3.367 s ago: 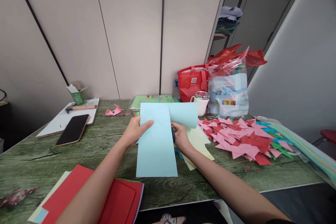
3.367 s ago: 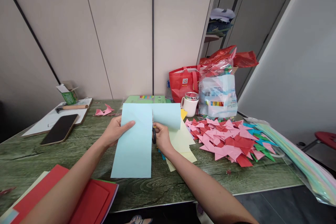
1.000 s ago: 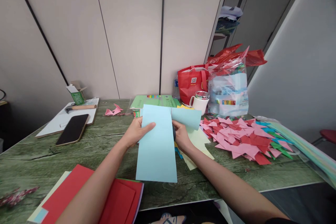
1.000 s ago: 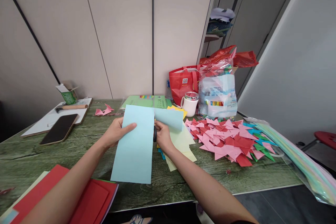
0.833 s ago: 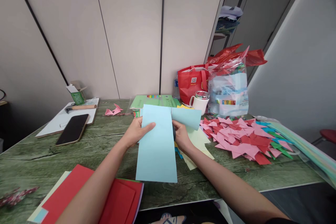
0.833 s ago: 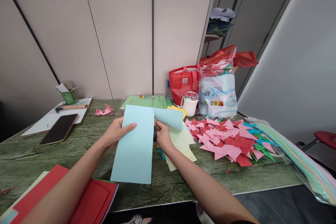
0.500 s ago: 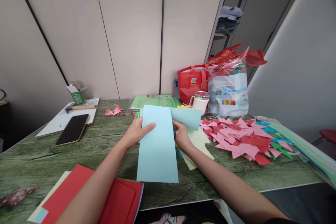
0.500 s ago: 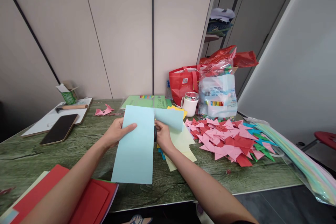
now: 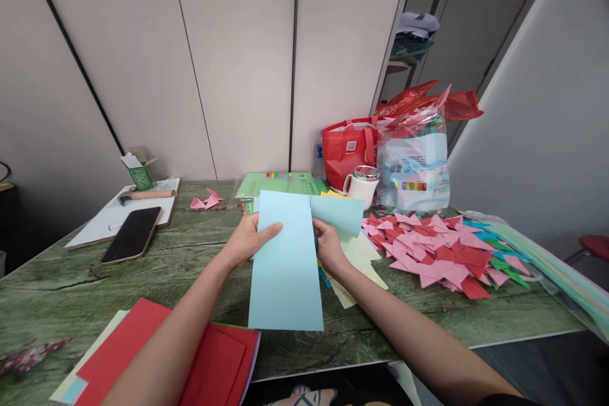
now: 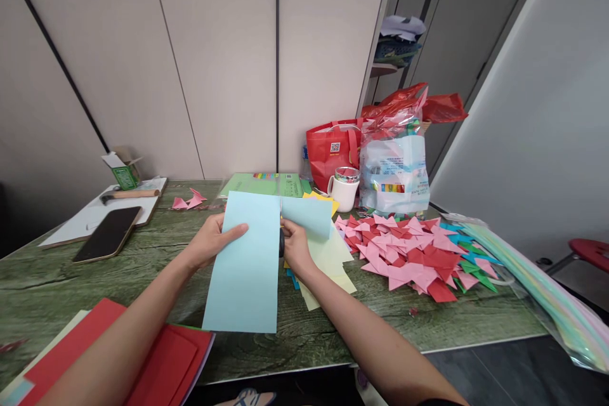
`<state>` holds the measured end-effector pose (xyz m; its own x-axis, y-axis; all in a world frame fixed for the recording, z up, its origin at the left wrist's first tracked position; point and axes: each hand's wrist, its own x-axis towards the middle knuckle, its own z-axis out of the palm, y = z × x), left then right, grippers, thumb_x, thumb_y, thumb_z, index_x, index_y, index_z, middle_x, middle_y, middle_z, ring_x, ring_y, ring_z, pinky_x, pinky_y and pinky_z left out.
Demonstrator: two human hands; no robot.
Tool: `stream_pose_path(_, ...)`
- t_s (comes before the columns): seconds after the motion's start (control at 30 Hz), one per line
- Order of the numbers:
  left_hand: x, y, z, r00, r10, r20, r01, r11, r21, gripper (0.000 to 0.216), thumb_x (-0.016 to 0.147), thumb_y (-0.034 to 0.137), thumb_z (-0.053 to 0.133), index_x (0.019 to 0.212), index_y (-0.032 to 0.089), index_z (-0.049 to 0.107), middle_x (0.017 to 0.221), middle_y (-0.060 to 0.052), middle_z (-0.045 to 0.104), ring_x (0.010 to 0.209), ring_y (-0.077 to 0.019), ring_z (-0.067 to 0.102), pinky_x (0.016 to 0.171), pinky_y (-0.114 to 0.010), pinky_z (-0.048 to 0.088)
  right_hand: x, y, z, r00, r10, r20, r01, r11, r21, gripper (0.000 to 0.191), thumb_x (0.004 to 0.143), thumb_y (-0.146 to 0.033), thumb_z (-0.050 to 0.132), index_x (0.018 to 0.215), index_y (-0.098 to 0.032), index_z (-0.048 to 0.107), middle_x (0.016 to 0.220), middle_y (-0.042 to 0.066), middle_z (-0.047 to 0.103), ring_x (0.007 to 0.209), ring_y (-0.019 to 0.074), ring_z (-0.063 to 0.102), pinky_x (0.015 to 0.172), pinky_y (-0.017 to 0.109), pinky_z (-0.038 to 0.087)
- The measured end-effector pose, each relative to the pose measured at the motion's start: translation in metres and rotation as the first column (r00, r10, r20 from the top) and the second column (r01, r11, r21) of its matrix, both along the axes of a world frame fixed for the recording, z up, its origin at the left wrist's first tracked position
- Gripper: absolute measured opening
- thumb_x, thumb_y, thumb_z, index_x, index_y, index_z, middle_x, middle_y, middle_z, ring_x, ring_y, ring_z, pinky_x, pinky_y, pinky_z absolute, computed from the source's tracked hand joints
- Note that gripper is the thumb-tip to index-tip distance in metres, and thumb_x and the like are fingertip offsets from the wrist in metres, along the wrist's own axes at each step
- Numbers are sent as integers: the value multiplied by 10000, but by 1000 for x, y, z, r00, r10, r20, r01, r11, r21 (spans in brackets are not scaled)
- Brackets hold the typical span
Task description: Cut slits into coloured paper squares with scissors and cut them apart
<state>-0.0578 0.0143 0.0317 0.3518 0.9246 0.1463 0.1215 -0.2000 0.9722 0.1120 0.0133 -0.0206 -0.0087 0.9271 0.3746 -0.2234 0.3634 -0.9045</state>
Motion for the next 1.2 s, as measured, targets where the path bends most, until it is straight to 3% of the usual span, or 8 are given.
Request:
stream_pose_path(0.53,0,0,-1,1000,5,9,-5,1000,-10,371,629,426,621,855,135,582,780,-74,663,604,-187,606,512,-282,465,0,-1,2,1000,-17,13,18,999,-44,310,615,-245,609,908,-148,628,731,34,679,702,206,612,549,292,495)
stream_pose_path(0.87,0,0,-1,1000,-3,-2,3,1000,-7,373,636,424,616,864,130,584,784,-79,659,605,-185,601,513,-281,464,1,0,0,1000,-19,4,19,997,-70,316,611,-247,617,912,-153,630,600,4,661,502,165,574,429,251,427)
stream_pose_path(1.2,1,-1,-1,1000,-2,7,2,1000,-18,392,633,432,614,874,124,583,789,-90,659,610,-189,603,520,-290,478,0,0,-1,999,-39,15,40,995,-89,281,614,-264,590,872,-157,623,545,-7,627,505,155,561,390,225,410)
